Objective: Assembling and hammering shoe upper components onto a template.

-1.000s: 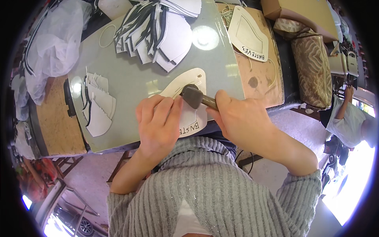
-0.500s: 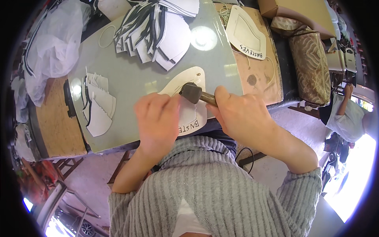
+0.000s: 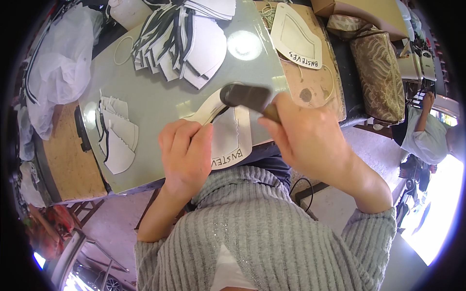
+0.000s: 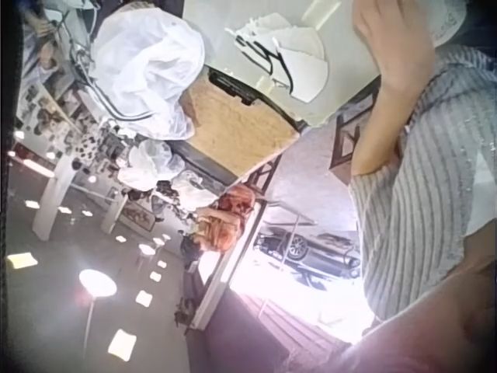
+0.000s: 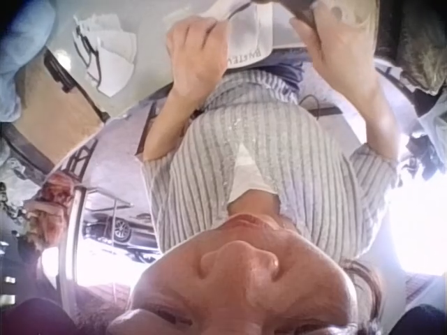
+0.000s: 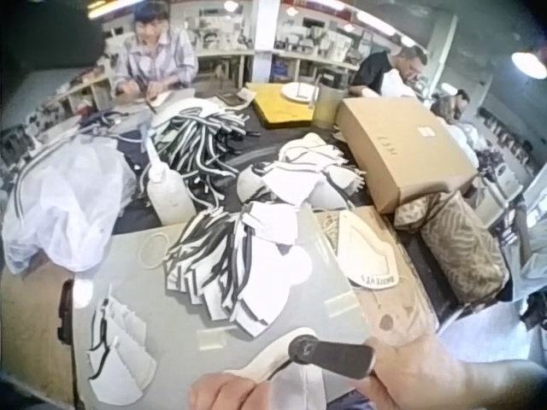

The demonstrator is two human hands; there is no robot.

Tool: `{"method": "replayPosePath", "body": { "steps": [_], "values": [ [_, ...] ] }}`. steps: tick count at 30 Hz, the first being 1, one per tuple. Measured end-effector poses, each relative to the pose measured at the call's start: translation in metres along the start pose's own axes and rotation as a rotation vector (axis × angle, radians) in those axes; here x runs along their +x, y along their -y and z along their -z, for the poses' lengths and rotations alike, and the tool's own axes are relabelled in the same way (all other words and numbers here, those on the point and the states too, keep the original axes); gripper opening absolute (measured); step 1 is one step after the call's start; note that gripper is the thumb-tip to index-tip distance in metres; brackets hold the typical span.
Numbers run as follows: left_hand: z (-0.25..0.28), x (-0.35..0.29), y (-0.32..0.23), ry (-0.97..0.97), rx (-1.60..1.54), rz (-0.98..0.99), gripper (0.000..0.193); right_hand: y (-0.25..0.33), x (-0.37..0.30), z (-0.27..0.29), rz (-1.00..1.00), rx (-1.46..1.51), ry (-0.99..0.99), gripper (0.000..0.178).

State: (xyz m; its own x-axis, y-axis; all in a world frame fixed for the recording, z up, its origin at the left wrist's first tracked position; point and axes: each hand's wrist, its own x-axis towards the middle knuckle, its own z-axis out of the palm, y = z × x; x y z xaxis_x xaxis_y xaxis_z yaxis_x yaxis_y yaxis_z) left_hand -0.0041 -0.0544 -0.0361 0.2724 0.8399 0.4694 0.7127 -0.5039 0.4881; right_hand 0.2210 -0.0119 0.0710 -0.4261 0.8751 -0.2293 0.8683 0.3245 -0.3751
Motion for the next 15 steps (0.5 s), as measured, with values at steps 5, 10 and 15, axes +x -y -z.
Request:
{"method": "replayPosePath", "body": {
  "steps": [5,10,15],
  "values": [
    [0.005,0.005,0.0,0.035,-0.068,0.032,0.033,-0.005,0.0,-0.009,-0.028,-0.165,0.185,0.031],
    [0.004,0.002,-0.003,0.078,0.05,-0.036,0.037,-0.008,0.002,-0.012,0.005,-0.122,0.152,0.031],
    [0.004,0.004,-0.004,0.078,0.053,-0.079,0.036,0.01,0.001,-0.011,0.033,-0.086,0.133,0.031]
  ]
}}
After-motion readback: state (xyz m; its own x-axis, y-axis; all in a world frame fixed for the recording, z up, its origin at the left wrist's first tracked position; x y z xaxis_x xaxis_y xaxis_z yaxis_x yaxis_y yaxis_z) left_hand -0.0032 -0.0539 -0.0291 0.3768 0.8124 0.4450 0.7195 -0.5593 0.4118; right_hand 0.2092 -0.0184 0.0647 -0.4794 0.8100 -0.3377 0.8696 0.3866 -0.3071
